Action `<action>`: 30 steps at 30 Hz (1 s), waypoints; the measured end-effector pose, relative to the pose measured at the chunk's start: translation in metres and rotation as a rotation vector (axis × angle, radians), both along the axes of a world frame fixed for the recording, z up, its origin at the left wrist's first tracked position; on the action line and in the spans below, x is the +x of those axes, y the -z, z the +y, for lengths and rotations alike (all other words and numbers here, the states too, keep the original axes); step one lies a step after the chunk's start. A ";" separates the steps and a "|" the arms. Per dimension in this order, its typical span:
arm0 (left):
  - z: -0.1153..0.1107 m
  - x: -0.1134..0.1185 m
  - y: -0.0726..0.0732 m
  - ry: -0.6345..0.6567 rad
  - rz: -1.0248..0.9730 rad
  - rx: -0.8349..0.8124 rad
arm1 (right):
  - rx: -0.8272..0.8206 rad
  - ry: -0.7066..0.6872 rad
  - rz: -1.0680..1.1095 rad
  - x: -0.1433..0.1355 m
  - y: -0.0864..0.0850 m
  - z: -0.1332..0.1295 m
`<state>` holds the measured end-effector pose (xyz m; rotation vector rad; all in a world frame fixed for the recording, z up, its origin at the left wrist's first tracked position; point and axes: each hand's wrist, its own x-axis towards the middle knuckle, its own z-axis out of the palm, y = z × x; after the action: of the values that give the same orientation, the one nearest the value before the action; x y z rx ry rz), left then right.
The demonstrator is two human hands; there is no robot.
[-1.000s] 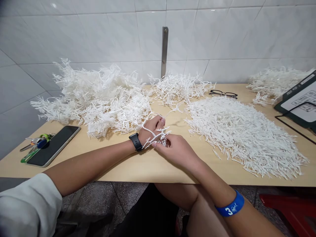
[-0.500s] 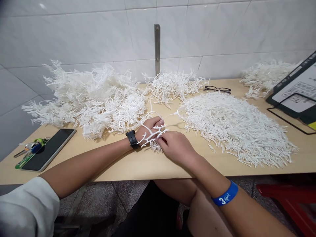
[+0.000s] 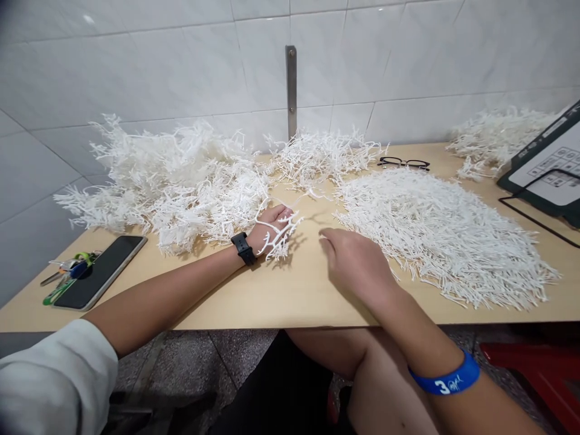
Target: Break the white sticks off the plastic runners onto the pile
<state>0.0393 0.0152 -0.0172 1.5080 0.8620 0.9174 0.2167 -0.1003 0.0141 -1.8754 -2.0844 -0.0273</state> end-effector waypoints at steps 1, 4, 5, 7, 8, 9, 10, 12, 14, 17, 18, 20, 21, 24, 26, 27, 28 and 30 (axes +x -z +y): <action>-0.001 0.001 0.000 -0.001 -0.022 -0.026 | 0.001 0.036 -0.064 0.005 0.002 0.003; -0.005 0.001 0.000 -0.021 -0.051 -0.062 | 0.033 0.077 -0.061 0.006 0.004 0.008; -0.006 0.001 0.000 -0.026 -0.049 -0.047 | 0.016 0.062 0.020 0.002 0.003 0.008; -0.009 0.001 -0.001 -0.025 -0.033 0.013 | -0.089 -0.010 0.239 -0.010 -0.001 0.007; -0.010 0.001 -0.001 -0.026 -0.024 0.045 | -0.158 -0.049 0.336 -0.017 -0.003 0.007; -0.011 0.001 -0.002 -0.028 -0.014 0.073 | -0.218 -0.081 0.406 -0.024 -0.004 0.007; -0.012 0.001 -0.003 -0.031 -0.002 0.095 | -0.257 -0.106 0.448 -0.030 -0.004 0.008; -0.014 0.001 -0.005 -0.041 0.031 0.134 | -0.281 -0.150 0.459 -0.040 -0.002 0.010; -0.014 0.002 -0.005 -0.049 0.062 0.178 | -0.294 -0.208 0.420 -0.044 0.001 0.012; -0.013 0.002 -0.003 -0.071 0.075 0.222 | -0.305 -0.232 0.367 -0.045 0.005 0.012; -0.013 0.002 -0.002 -0.075 0.067 0.218 | -0.309 -0.220 0.364 -0.044 0.005 0.011; -0.011 0.002 0.000 -0.077 0.049 0.194 | -0.318 -0.198 0.366 -0.043 0.003 0.008; -0.010 0.002 0.001 -0.076 0.044 0.180 | -0.320 -0.195 0.363 -0.043 0.001 0.007; -0.010 0.002 0.000 -0.074 0.039 0.155 | -0.306 -0.195 0.340 -0.043 -0.004 0.003; -0.010 0.003 -0.001 -0.071 0.049 0.165 | -0.305 -0.195 0.327 -0.042 -0.007 0.002; -0.011 0.003 -0.001 -0.077 0.062 0.183 | -0.309 -0.195 0.324 -0.042 -0.008 0.001; -0.012 0.003 -0.002 -0.086 0.079 0.207 | -0.315 -0.195 0.321 -0.042 -0.009 0.001; -0.013 0.004 -0.002 -0.110 0.108 0.255 | -0.321 -0.180 0.309 -0.042 -0.011 0.000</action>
<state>0.0430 0.0022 -0.0150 1.7560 0.9405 1.0665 0.1746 -0.1004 0.0248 -1.7129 -2.1184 0.6332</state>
